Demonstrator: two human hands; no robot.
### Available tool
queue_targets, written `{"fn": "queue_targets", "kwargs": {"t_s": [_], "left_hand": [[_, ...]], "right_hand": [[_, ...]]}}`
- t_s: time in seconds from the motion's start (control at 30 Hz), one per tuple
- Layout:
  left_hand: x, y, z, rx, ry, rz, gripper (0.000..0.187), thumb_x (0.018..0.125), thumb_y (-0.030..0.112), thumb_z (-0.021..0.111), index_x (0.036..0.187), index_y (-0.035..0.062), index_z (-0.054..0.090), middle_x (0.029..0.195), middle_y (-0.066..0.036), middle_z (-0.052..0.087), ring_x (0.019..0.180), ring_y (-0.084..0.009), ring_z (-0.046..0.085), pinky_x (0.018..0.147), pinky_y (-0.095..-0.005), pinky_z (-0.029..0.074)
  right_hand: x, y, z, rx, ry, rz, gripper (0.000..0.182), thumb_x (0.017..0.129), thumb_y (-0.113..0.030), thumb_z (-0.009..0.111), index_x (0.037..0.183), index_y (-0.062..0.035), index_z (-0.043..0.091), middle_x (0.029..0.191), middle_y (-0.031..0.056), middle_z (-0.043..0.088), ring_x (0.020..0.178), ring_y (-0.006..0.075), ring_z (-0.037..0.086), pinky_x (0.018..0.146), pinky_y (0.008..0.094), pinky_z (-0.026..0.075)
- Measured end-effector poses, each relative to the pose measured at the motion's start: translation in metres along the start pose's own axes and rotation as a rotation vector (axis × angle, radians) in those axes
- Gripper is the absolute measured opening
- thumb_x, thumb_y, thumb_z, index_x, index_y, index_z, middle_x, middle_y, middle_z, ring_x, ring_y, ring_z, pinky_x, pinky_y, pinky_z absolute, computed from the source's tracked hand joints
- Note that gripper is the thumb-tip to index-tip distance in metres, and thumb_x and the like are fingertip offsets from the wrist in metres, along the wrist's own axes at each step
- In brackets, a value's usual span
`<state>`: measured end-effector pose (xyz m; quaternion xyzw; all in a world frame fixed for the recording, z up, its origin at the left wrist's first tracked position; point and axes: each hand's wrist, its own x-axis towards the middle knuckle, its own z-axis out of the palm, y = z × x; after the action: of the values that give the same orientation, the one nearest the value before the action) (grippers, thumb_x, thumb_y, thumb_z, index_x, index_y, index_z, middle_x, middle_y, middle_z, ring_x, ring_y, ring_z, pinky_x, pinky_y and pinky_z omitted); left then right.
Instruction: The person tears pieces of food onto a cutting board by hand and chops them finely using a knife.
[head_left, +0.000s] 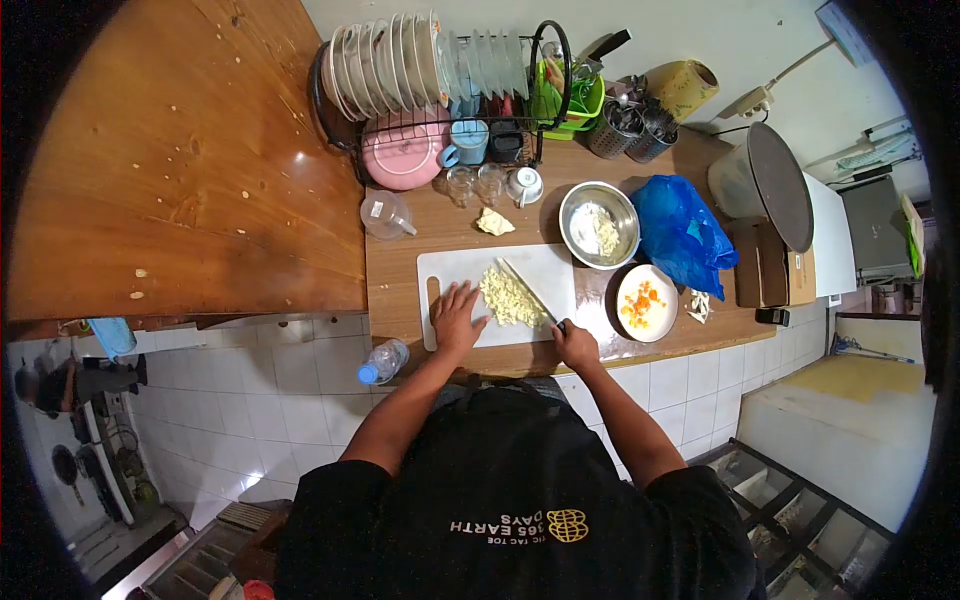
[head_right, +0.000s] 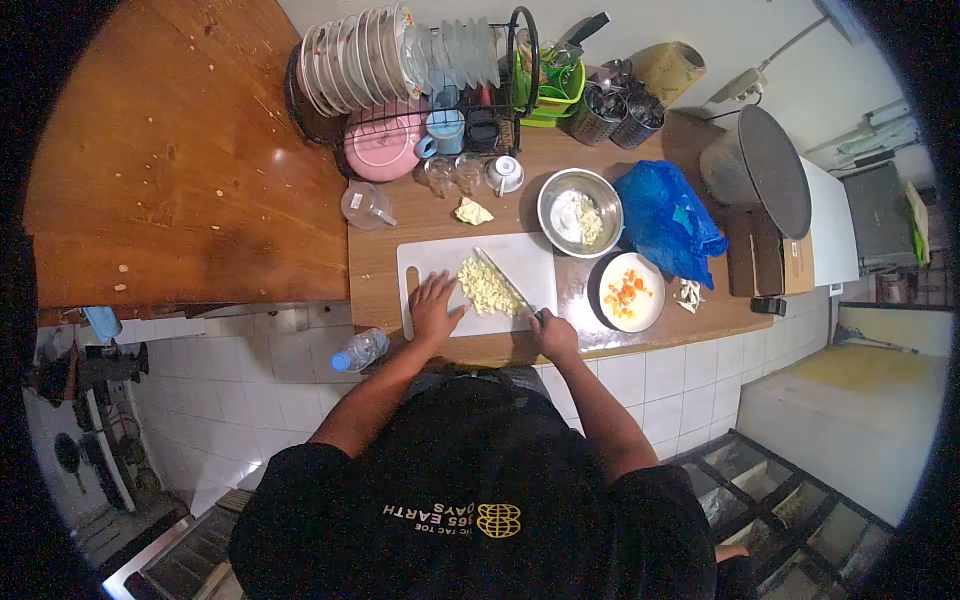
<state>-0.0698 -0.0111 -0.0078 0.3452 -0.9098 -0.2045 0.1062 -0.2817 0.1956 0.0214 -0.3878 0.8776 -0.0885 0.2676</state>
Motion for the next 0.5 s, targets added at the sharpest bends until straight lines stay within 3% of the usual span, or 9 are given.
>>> {"fn": "queue_targets", "kwargs": {"t_s": [0.5], "left_hand": [[0.000, -0.002, 0.003, 0.015, 0.021, 0.017, 0.068, 0.080, 0.040, 0.079, 0.140, 0.0151, 0.058, 0.153, -0.006, 0.048, 0.146, -0.0298, 0.037, 0.118, -0.0491, 0.029]], "right_hand": [[0.028, 0.003, -0.060, -0.148, -0.080, -0.225, 0.051, 0.095, -0.060, 0.056, 0.102, -0.0109, 0.068, 0.081, 0.0200, 0.071, 0.081, 0.0404, 0.070, 0.072, 0.0522, 0.054]]}}
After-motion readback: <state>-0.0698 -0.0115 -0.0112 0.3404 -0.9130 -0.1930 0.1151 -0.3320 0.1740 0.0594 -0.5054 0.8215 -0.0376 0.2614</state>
